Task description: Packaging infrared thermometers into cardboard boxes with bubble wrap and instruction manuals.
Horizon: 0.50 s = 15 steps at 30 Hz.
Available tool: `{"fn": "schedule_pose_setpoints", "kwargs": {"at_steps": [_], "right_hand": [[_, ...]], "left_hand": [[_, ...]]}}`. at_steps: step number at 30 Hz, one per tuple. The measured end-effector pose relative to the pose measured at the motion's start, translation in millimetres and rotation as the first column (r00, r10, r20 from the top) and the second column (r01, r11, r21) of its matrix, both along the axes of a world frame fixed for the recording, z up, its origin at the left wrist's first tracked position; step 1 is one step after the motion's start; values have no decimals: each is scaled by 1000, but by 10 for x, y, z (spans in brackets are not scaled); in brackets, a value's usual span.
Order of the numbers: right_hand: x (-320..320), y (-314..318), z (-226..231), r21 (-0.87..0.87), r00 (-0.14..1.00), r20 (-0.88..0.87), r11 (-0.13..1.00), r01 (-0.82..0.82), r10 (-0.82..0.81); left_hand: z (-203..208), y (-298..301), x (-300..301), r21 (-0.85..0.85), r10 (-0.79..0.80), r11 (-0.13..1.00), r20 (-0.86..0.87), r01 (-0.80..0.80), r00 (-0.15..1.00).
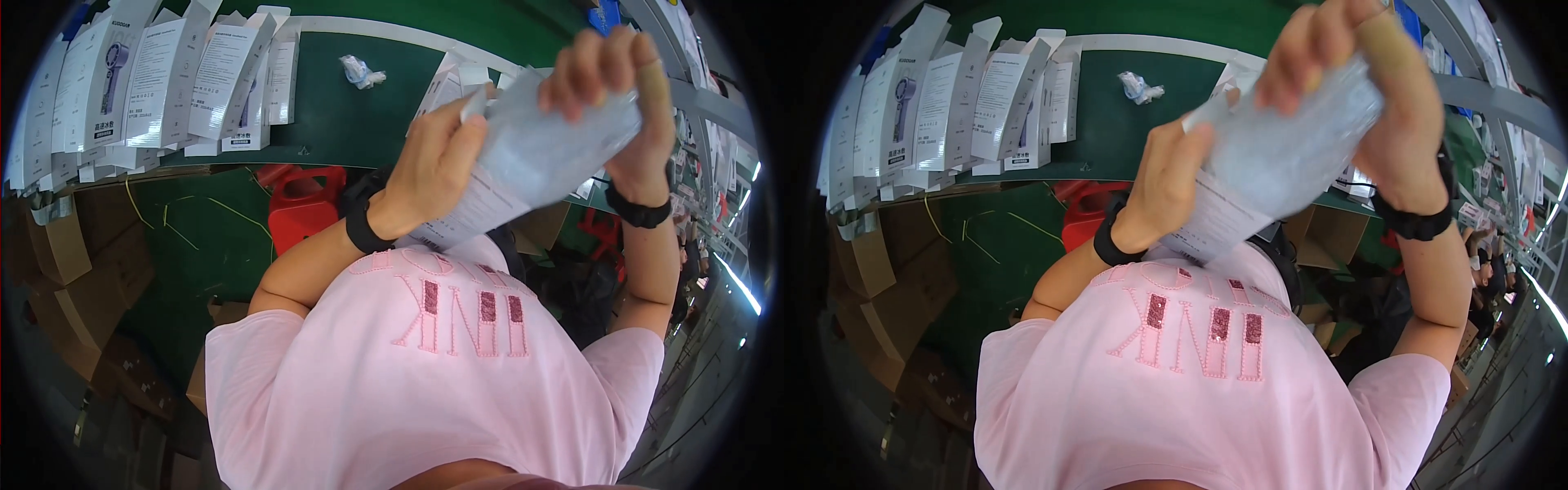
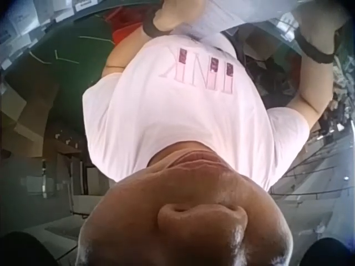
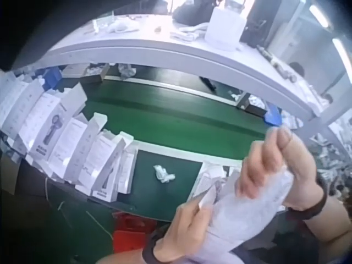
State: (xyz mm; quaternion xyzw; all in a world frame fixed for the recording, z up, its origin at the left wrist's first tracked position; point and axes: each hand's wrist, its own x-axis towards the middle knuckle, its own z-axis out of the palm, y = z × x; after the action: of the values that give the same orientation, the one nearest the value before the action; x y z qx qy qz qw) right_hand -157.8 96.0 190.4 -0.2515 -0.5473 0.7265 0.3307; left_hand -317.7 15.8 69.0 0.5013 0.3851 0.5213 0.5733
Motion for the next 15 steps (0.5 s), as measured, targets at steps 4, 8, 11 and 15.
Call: {"fn": "schedule_pose_setpoints", "kwargs": {"at_steps": [4,8,11,15], "right_hand": [[-19,-155,-150,136,932,360,990,-23,-28],[55,-309,22,519,611,719,841,-154,-332],[119,-237,39,307,445,891,845,-437,-93],[-168,121,-41,-90,203,941,781,-618,270]], "left_hand": [[12,-15,30,78,-30,997,20,29,999],[-76,55,58,-38,98,995,159,-93,982],[76,52,52,-88,-44,995,-14,43,999],[-103,-75,142,-100,29,995,35,-26,999]]}}
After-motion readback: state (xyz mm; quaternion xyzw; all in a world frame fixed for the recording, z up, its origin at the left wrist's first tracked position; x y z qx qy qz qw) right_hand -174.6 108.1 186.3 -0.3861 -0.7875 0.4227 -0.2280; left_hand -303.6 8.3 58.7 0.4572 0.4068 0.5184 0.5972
